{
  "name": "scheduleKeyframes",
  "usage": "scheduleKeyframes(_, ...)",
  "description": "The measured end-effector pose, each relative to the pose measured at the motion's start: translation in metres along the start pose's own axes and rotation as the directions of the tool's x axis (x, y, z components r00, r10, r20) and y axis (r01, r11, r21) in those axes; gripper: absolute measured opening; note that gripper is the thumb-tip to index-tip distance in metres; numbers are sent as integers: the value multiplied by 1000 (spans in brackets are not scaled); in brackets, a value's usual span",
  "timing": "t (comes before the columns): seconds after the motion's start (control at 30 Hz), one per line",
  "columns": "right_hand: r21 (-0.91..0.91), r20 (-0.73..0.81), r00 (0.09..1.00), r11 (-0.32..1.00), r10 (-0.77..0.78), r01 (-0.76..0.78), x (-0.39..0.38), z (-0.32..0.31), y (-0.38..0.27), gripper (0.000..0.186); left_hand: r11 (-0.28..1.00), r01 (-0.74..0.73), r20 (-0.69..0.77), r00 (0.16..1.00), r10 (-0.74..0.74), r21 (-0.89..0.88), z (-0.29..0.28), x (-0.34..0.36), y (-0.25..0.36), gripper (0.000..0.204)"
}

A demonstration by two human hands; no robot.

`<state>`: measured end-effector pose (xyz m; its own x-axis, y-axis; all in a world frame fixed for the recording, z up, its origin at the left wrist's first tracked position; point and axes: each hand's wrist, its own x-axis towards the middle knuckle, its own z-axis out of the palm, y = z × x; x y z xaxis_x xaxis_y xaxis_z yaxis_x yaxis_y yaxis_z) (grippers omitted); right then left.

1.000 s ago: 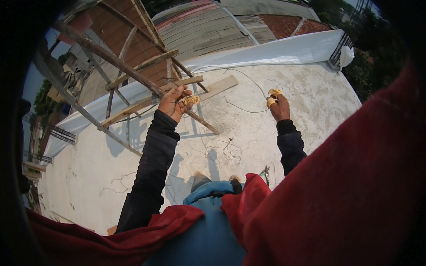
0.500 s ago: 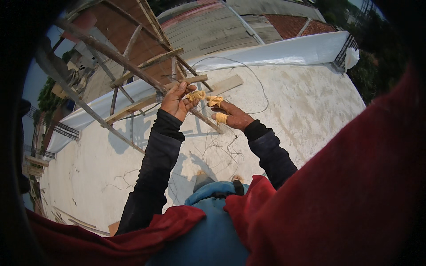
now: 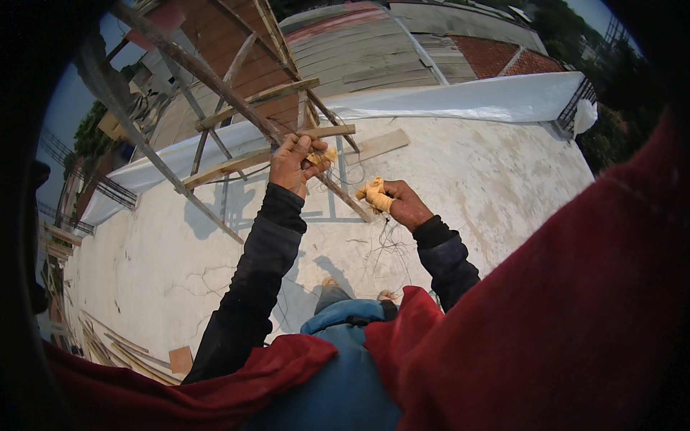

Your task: The person ties thin wire around wooden scaffolding poles on a rooftop. They repeatedly wrap and twist the wire by hand to secure the joints, occasionally using pliers to tighten the connections.

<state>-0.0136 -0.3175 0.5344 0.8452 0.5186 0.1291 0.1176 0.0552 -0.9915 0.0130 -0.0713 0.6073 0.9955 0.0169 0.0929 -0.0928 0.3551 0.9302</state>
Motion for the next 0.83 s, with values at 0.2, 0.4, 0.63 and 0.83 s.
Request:
scheduleKeyframes(0.2,14,84,984,987,156,-157,-16,1,7,33,1000,1,39,999,0,-17,5,1,1,25)
scheduleKeyframes(0.4,129,21,967,958,254,-254,-31,-6,49,37,1000,-9,70,998,7,29,3,1,5,23)
scheduleKeyframes(0.63,-7,-461,886,998,-58,62,-16,-8,17,35,1000,-5,42,999,4,15,9,-1,8,22)
scheduleKeyframes(0.83,-26,-352,927,992,-127,126,3,28,-38,44,999,36,63,997,-35,-14,13,1,6,22)
